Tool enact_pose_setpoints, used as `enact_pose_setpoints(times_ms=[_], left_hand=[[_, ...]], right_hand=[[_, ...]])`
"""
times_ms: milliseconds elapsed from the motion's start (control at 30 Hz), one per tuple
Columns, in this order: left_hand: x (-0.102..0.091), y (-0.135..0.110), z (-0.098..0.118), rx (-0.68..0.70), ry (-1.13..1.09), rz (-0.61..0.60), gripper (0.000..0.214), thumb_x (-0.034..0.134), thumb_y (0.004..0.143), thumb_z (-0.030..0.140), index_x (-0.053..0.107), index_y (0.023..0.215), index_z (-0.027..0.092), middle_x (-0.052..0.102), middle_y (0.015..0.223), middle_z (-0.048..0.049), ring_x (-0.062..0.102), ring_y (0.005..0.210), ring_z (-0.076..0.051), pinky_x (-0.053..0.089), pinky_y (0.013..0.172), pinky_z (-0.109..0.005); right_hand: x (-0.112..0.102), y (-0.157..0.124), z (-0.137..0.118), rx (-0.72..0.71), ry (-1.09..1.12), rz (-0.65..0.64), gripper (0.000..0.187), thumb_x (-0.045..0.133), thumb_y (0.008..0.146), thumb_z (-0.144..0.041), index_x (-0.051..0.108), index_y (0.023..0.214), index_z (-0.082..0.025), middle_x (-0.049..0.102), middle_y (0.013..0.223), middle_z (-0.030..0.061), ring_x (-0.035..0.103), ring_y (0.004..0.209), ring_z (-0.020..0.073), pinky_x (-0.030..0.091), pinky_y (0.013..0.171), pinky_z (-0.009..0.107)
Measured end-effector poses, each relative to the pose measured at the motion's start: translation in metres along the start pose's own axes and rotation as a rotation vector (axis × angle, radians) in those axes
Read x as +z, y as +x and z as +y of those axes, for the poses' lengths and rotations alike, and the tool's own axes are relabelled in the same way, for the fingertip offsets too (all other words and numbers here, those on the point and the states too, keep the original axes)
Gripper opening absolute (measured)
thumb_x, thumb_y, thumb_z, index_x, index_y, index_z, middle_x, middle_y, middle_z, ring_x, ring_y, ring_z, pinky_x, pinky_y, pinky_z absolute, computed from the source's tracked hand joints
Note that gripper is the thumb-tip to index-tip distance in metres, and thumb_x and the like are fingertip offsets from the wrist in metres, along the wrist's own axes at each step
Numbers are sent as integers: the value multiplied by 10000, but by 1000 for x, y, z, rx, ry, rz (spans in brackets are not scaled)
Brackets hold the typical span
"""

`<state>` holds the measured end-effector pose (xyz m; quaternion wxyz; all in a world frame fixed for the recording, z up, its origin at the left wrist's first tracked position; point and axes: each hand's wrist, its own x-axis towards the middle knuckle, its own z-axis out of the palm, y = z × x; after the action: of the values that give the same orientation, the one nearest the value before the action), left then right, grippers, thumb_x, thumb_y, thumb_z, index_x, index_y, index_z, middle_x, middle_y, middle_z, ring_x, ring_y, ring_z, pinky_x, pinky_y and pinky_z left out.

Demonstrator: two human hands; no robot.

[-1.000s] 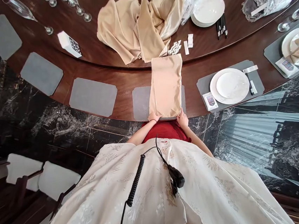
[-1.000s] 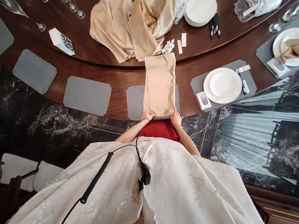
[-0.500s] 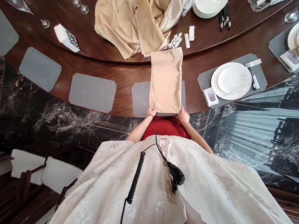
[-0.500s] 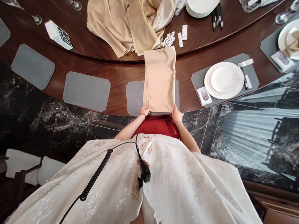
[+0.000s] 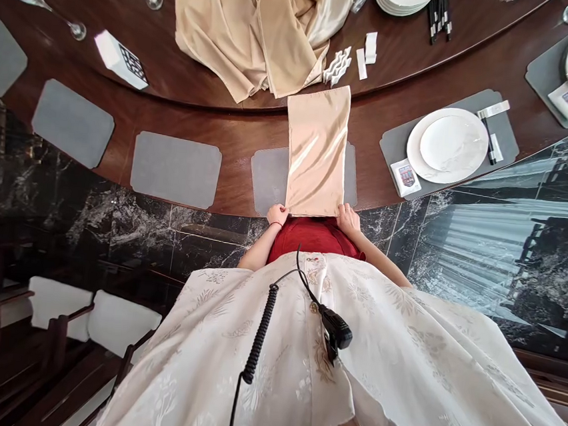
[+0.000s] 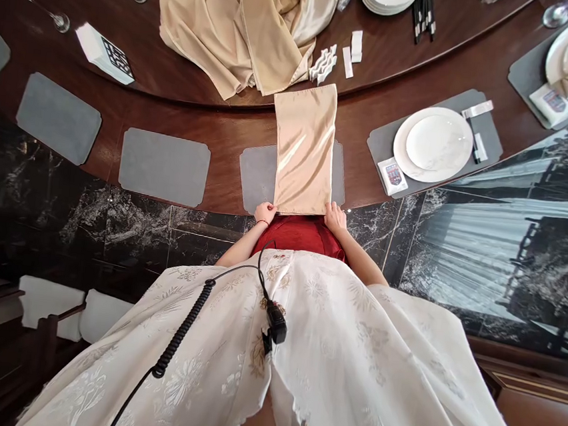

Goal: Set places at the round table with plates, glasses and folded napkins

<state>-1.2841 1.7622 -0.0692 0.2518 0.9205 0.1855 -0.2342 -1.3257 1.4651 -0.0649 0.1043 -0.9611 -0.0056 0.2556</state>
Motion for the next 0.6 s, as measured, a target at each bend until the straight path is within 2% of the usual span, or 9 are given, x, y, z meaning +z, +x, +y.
enact_pose_setpoints(times_ms=[133,233,367,467,533,600], left_hand=[[6,-4,-5,134,-71,-118,119,696,879,238,772,796,199,809,911,-85,741,890,-230,521,835,-305],[11,-5,-7,155,-128,-192,142,685,883,250,784,800,192,789,809,-77,739,832,-223,530,824,-308],[14,-9,-9,116,-78,-172,143,681,890,262,771,801,195,784,836,-82,727,841,-233,525,818,-323],[11,-12,-10,144,31,-118,119,693,907,301,747,874,200,775,959,-102,706,902,-248,521,834,-342],[7,-13,-10,287,123,-80,154,715,905,335,732,973,197,747,1112,-136,681,1043,-281,516,910,-378],[2,-11,-10,533,201,-111,245,748,875,309,716,1088,193,688,1298,-167,611,1247,-317,476,1045,-427]], right_hand=[[4,-4,15,0,13,14,374,398,995,-192,614,1297,-143,600,1266,175,575,1061,276,459,821,342],[7,-5,25,31,36,58,344,399,999,-221,641,1235,-151,618,1231,164,579,1043,271,451,810,336],[12,-10,35,39,45,64,338,407,1012,-281,660,1195,-153,632,1216,167,593,1040,283,470,809,348],[12,-13,41,-32,17,67,384,445,1011,-328,661,1261,-133,628,1279,203,586,1147,327,504,896,403],[11,-13,45,-160,-15,86,457,504,996,-338,623,1380,-122,592,1411,228,537,1296,364,483,1038,476],[9,-8,47,-337,-48,92,524,524,987,-282,565,1494,-158,517,1561,202,446,1446,372,391,1182,550]])
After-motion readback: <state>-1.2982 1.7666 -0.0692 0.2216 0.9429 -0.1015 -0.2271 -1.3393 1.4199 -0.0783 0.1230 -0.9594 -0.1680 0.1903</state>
